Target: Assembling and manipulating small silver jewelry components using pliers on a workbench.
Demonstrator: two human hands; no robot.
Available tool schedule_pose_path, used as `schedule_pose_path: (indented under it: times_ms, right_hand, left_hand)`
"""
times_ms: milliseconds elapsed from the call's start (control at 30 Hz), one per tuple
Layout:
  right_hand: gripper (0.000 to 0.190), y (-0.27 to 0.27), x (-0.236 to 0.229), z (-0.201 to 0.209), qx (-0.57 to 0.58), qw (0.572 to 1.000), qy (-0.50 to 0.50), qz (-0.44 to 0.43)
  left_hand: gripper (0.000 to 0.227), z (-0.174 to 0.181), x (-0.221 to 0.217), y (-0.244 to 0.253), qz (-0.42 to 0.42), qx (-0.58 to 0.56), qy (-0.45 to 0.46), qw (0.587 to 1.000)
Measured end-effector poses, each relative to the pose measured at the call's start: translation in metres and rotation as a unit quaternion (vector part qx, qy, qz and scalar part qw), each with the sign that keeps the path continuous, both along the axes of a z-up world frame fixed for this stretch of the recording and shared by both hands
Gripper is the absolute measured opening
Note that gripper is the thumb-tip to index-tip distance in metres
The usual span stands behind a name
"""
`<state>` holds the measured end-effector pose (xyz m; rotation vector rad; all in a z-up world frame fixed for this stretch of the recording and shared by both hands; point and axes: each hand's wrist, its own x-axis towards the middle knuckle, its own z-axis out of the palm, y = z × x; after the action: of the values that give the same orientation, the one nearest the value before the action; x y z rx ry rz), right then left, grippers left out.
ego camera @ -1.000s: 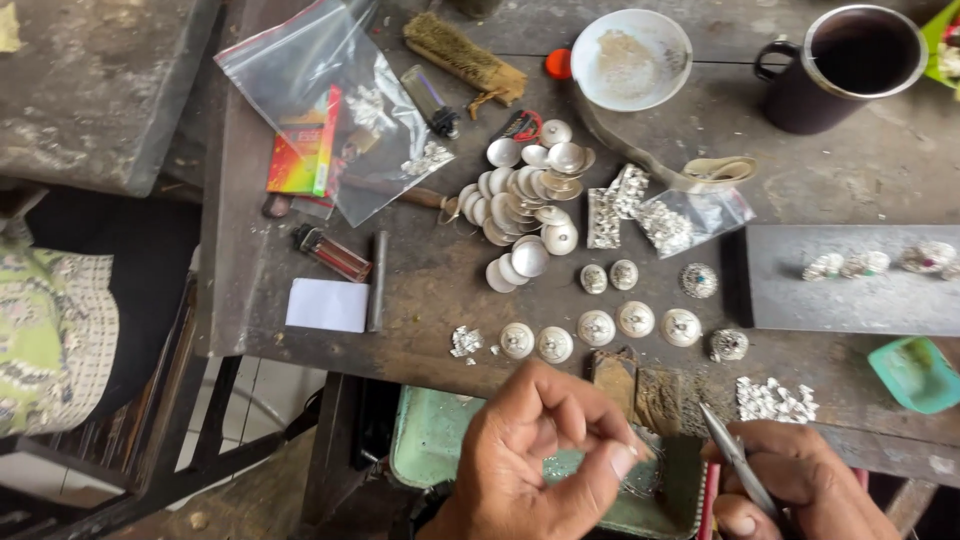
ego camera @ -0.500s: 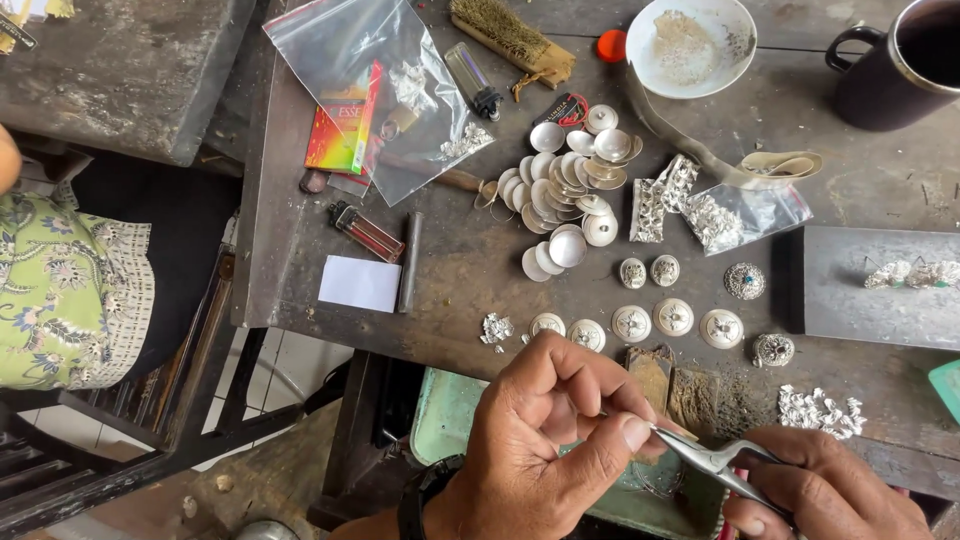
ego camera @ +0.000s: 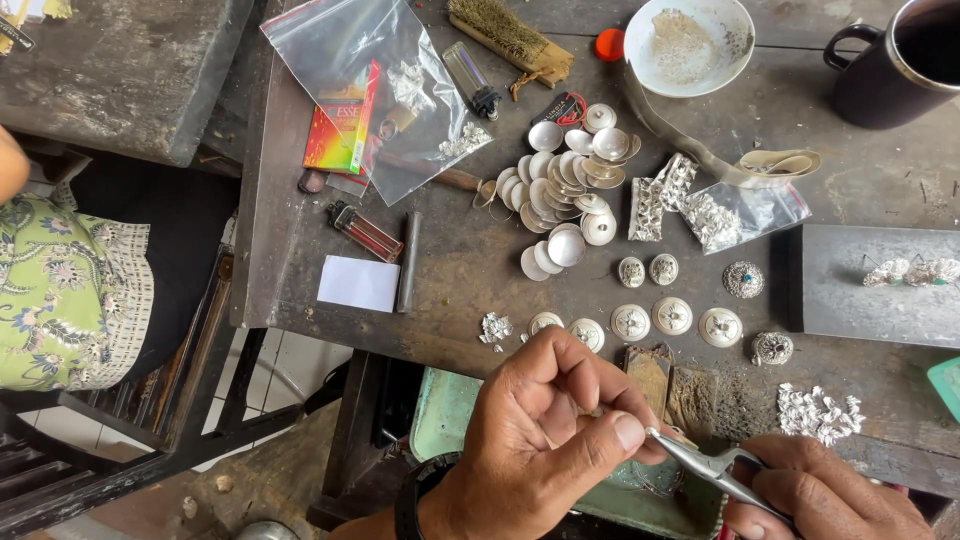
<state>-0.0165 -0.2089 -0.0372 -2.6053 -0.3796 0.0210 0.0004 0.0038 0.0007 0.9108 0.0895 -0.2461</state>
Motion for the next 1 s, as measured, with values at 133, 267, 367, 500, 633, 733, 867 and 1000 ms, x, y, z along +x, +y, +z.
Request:
schedule_pose_path:
  times_ms: [133,267,367,500,633,733,867,1000]
  right_hand:
    - [0.015,0.000,0.001,0.001,-0.017,1.000,0.019,0.004]
    - [0.018,0.006,0.001,0.006,-0.003,1.000,-0.016,0.007]
    - [0.020,0.006,0.001,0.008,-0.008,1.000,-0.025,0.009]
    - [0.017,0.002,0.001,0.004,0.003,0.999,-0.035,0.023]
    - [0.020,0.007,0.003,0.011,0.001,1.000,-0.012,0.025]
    - [0.021,0.010,0.004,0.014,0.028,0.999,-0.024,0.026]
    - [0.019,0.006,0.004,0.006,0.044,0.998,-0.035,0.042]
    - [0.019,0.003,0.000,0.000,0.012,0.999,-0.014,0.029]
  left_hand:
    - [0.024,-0.001,0.001,0.000,-0.006,-0.022,0.028,0.999]
    - [0.028,-0.004,0.001,0.000,-0.007,-0.016,0.017,1.000]
    - [0.031,-0.004,0.002,0.000,-0.013,0.000,0.002,1.000]
    - [0.032,-0.004,0.001,-0.001,-0.023,-0.003,0.005,1.000]
    - [0.033,-0.003,0.001,0.001,-0.040,-0.013,0.019,0.999]
    - [0.032,-0.004,0.001,0.001,-0.047,-0.033,0.008,0.998]
    - [0.032,-0.003,0.002,0.002,-0.048,-0.010,-0.003,0.999]
    - [0.027,-0.001,0.004,0.013,-0.041,0.022,-0.027,0.999]
